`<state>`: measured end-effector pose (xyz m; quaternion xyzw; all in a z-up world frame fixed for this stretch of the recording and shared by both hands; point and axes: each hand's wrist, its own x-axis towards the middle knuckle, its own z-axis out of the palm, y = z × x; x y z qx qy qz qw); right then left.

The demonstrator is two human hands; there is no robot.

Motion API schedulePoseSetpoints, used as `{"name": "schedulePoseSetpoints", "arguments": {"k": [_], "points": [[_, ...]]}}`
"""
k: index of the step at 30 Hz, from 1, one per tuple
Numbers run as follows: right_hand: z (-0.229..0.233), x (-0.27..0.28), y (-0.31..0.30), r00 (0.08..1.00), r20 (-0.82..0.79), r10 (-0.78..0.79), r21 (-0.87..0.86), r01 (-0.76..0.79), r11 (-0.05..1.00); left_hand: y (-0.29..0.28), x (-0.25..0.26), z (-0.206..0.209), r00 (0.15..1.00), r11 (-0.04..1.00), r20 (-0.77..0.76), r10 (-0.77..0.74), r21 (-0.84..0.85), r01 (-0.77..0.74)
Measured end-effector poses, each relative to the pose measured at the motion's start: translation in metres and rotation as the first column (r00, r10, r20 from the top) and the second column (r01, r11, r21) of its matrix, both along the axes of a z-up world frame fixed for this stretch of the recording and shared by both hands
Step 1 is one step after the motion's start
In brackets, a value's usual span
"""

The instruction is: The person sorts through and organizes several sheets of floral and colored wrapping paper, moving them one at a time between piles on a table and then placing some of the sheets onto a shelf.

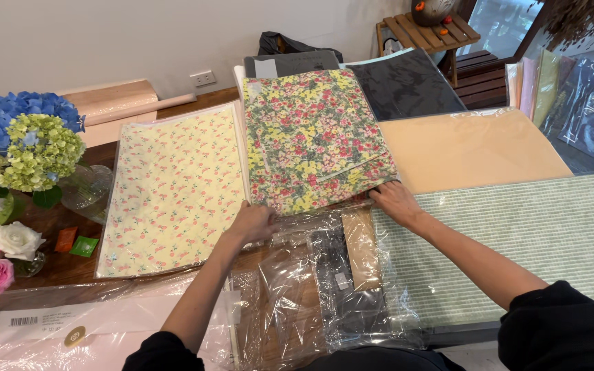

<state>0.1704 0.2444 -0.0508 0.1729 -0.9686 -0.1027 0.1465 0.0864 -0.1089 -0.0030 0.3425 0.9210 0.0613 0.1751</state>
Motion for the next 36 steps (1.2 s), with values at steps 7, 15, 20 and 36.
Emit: {"name": "schedulePoseSetpoints", "arguments": {"k": [7,15,20,36], "points": [[0.001,-0.002,0.000,0.999,0.043,-0.029,-0.012,0.030,0.999,-0.001,-0.023,0.011,0.973,0.981,0.222,0.065,0.166,-0.103],[-0.011,-0.009,0.008,0.999,0.031,-0.021,0.005,0.021,1.000,-0.003,-0.048,-0.022,0.878,0.990,0.459,0.137,-0.047,-0.130],[-0.016,-0.007,0.013,1.000,0.012,0.014,-0.023,-0.014,1.000,-0.007,-0.051,-0.007,0.821,0.992,0.556,0.127,-0.051,-0.119],[-0.041,0.055,0.046,0.968,-0.224,-0.114,-0.037,0.108,0.993,0.165,0.009,-0.024,0.980,0.959,0.013,-0.198,0.209,0.191]]}}
